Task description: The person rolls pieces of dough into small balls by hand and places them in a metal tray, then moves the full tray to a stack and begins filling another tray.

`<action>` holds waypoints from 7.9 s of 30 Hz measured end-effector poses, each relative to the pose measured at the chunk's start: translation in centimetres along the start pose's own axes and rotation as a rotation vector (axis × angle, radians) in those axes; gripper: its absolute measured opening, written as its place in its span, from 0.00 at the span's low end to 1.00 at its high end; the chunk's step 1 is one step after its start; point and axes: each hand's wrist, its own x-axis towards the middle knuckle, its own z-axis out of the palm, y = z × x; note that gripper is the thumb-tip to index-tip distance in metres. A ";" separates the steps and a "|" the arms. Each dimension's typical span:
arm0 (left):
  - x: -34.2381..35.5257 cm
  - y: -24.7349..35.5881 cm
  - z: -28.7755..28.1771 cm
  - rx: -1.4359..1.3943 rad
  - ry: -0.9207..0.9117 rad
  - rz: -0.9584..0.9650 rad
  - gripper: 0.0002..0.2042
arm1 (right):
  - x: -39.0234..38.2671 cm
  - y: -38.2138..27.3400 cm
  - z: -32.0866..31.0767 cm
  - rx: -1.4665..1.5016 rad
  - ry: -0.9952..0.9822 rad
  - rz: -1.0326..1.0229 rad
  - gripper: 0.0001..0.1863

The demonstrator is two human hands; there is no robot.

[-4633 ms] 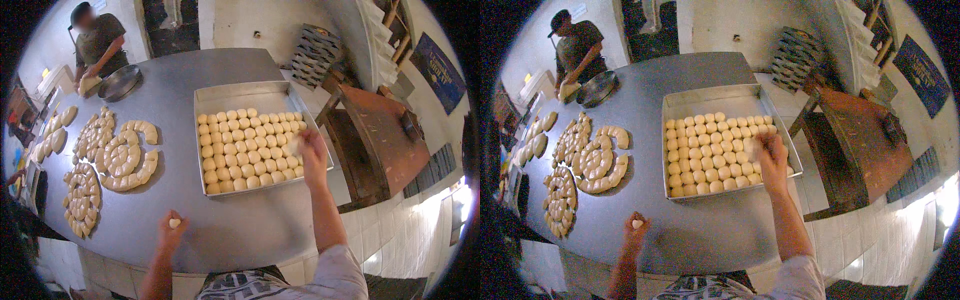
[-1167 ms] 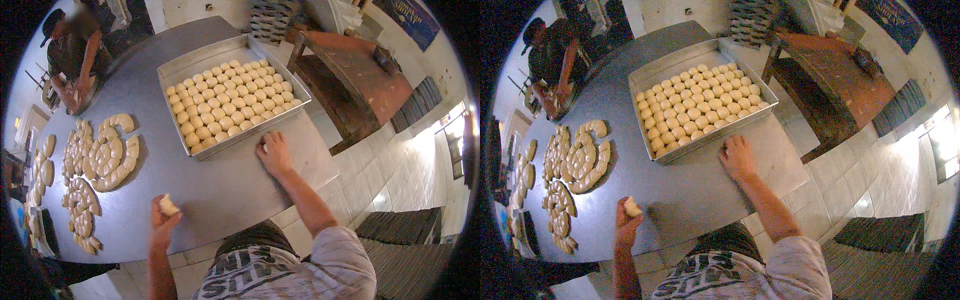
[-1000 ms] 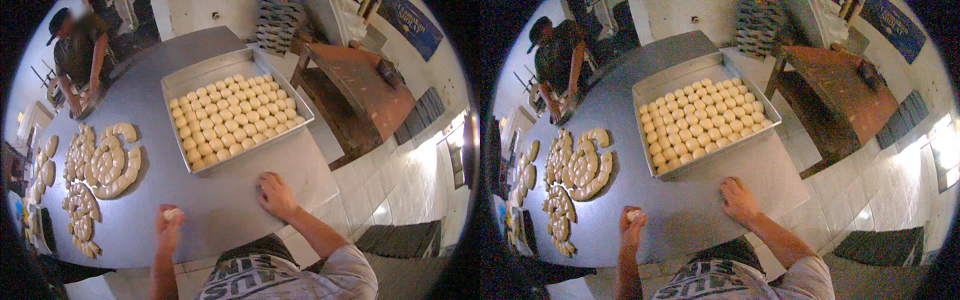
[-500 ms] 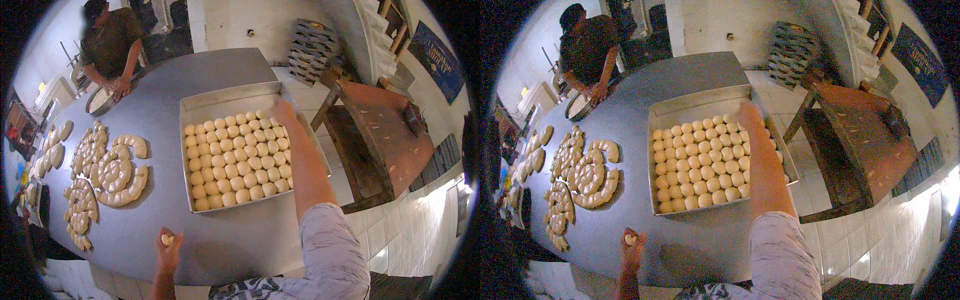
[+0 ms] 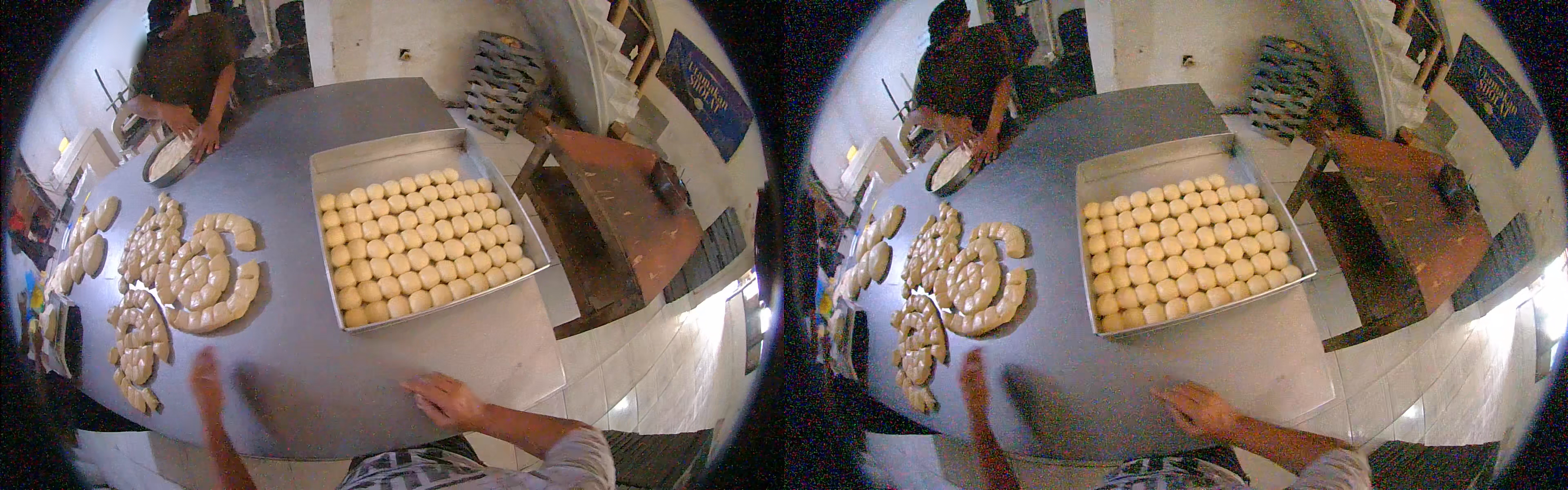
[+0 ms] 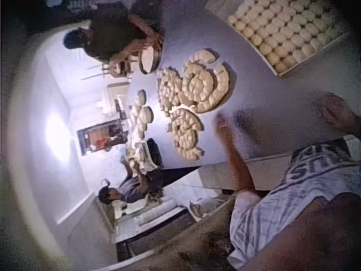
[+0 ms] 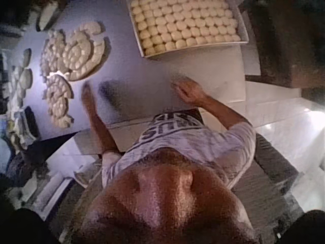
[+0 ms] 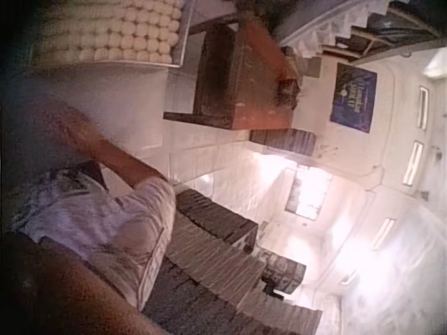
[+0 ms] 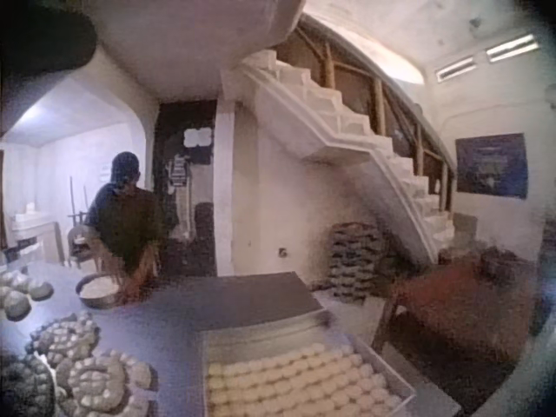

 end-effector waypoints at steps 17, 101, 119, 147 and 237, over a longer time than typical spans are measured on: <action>0.5 -22.1 -11.9 0.854 0.193 -0.284 0.16 | 3.3 4.8 -1.0 -0.613 0.646 0.574 0.12; -6.4 11.7 9.4 -1.045 -0.201 -0.491 0.07 | 16.5 8.9 -25.0 0.119 1.171 -0.091 0.09; -3.9 7.0 3.5 -0.676 -0.236 -0.391 0.21 | 5.5 1.1 1.4 0.141 -0.248 -0.078 0.23; 2.6 -34.7 -17.5 -0.013 0.329 -0.374 0.18 | 8.4 0.7 5.7 -0.477 0.514 0.415 0.07; -5.5 9.8 5.3 -0.505 -0.132 -0.179 0.14 | 34.2 1.9 -3.5 0.222 0.284 0.098 0.16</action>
